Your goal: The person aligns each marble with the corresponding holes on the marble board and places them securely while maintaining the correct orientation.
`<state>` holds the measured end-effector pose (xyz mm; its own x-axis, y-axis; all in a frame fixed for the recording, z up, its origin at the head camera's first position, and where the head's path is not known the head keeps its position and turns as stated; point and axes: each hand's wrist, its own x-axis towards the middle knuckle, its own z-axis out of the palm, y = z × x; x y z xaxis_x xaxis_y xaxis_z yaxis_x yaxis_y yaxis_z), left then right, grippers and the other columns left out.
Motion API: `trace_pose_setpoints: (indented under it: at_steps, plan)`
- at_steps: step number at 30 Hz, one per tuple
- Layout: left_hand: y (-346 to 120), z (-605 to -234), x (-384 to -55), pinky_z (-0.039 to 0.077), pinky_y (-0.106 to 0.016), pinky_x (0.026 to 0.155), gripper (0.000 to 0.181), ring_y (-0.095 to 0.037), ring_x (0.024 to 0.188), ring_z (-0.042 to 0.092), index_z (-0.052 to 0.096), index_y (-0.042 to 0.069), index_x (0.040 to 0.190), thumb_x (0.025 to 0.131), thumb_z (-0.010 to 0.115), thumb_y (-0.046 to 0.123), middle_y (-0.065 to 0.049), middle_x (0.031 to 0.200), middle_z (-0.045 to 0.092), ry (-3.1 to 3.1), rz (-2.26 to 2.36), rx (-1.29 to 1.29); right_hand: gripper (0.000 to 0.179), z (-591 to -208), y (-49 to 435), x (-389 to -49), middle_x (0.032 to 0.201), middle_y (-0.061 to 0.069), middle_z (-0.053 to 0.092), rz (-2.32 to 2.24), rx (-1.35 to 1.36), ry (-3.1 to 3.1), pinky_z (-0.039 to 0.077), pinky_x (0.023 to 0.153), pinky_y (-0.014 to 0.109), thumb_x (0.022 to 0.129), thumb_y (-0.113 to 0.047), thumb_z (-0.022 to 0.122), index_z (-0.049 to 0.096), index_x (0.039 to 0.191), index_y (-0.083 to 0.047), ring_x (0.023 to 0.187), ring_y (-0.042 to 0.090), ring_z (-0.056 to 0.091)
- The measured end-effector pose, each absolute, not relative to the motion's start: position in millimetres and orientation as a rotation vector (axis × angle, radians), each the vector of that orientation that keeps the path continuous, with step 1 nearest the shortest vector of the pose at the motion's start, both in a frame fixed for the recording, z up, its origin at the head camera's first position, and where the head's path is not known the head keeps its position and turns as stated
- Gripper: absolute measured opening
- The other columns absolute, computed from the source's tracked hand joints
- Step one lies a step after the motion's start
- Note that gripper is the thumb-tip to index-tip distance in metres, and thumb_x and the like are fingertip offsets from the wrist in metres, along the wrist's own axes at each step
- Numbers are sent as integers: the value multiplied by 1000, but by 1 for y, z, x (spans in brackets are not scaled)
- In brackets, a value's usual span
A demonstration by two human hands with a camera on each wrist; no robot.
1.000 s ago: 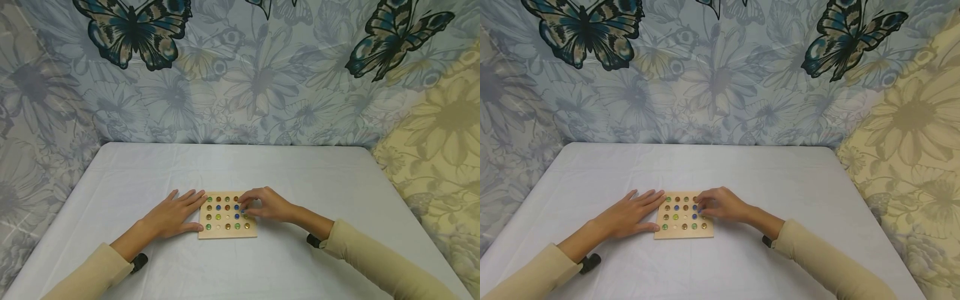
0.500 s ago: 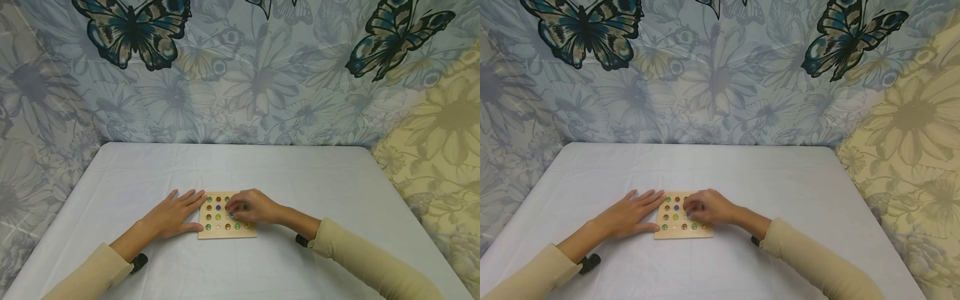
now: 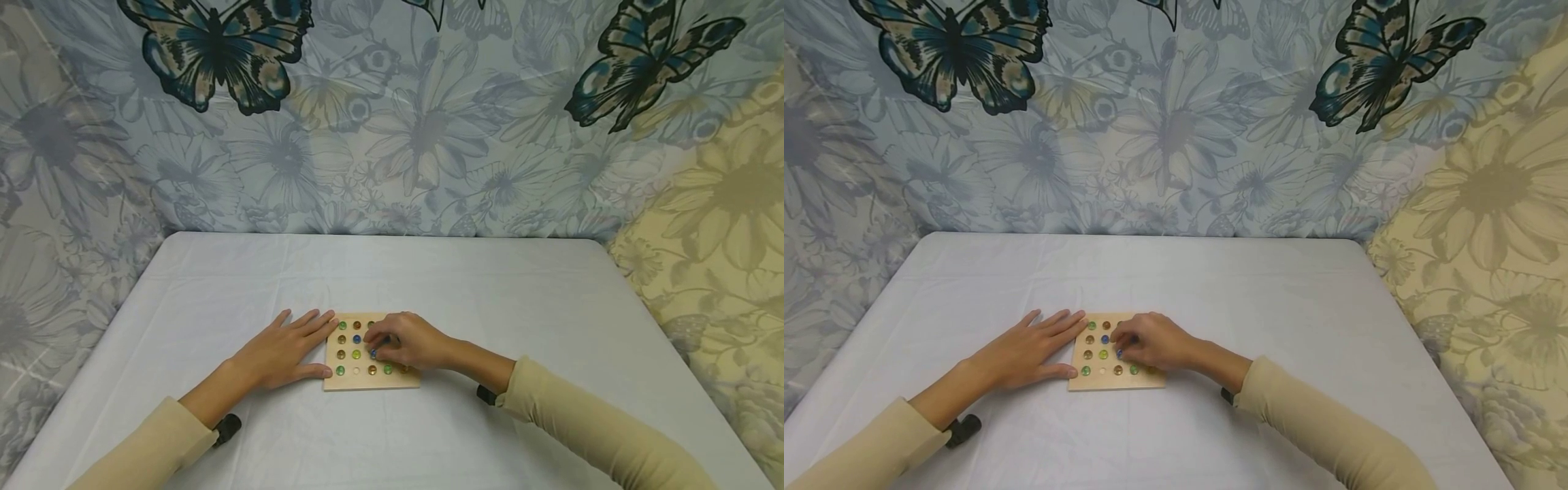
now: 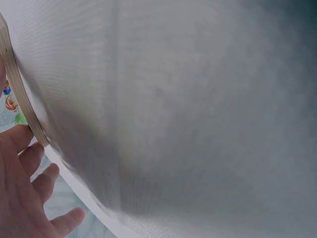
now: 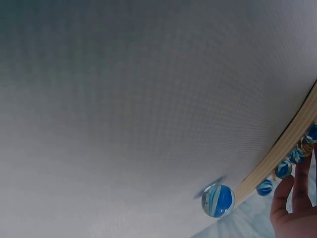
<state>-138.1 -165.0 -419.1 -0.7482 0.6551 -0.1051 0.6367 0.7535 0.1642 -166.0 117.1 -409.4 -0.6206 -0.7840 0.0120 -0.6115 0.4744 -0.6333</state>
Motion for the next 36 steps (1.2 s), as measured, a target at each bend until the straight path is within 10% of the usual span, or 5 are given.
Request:
trace_pose_setpoints:
  at_steps: [36]
  plan:
    - [-165, -420, -139, 22, -65, 113, 85, -31, 148, 28, 31, 15, 158, 94, 46, 69, -5, 163, 27, 2798, 170, 1043, 32, -400, 209, -170, 103, -5, 75, -912, -987, 2545, 53, 88, 43, 85, -7, 78, 71, 116, -8, 99, 12, 67]
